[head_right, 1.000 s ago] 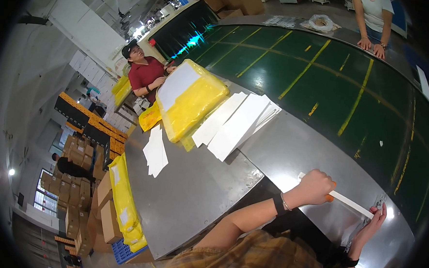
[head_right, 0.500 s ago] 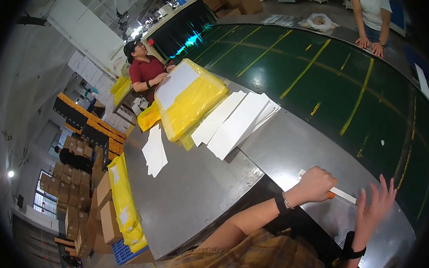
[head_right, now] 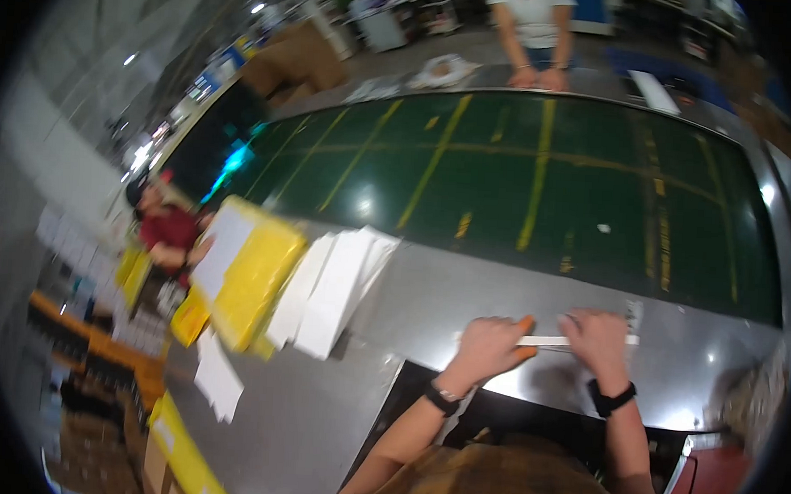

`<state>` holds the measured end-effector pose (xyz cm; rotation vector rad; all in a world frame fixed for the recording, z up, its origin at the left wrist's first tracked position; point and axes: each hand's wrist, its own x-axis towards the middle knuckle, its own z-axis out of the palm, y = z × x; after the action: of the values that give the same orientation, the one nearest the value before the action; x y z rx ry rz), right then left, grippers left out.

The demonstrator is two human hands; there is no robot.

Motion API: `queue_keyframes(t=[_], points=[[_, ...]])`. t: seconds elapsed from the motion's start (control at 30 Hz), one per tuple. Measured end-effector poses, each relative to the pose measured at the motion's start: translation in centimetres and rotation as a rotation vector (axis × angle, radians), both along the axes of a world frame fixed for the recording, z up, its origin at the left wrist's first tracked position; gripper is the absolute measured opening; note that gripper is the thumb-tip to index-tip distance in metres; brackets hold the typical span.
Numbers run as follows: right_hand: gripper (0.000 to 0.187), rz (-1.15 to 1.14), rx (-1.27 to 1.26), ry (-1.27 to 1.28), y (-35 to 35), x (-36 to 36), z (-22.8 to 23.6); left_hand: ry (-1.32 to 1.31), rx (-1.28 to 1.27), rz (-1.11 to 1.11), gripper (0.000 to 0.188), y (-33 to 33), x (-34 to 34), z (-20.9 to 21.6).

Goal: The recorder is picking up and stacking white foam or material pieces from a conveyor belt at a shoe manufacturing facility.

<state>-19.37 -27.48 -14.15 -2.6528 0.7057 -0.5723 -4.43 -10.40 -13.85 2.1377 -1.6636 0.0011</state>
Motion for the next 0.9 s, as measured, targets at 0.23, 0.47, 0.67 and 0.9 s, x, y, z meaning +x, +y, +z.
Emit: queue_keyframes(t=[0.23,0.47,0.67,0.9], points=[[0.038,-0.045,-0.041,0.072,0.5,-1.4,0.4,0.112,0.069,0.04,0.065,0.4,-0.2,4.1],[0.039,-0.012,-0.043,0.048,-0.4,-1.7,0.9,0.112,-0.053,0.258,0.042,0.4,2.0,6.9],[0.038,0.009,-0.058,-0.018,-1.7,-1.4,0.6,0.204,0.335,0.379,0.041,-1.9,2.5,2.0],[0.033,0.033,-0.153,-0.097,0.0,-1.2,0.1,0.224,0.211,0.37,0.047,-0.1,3.4,0.8]])
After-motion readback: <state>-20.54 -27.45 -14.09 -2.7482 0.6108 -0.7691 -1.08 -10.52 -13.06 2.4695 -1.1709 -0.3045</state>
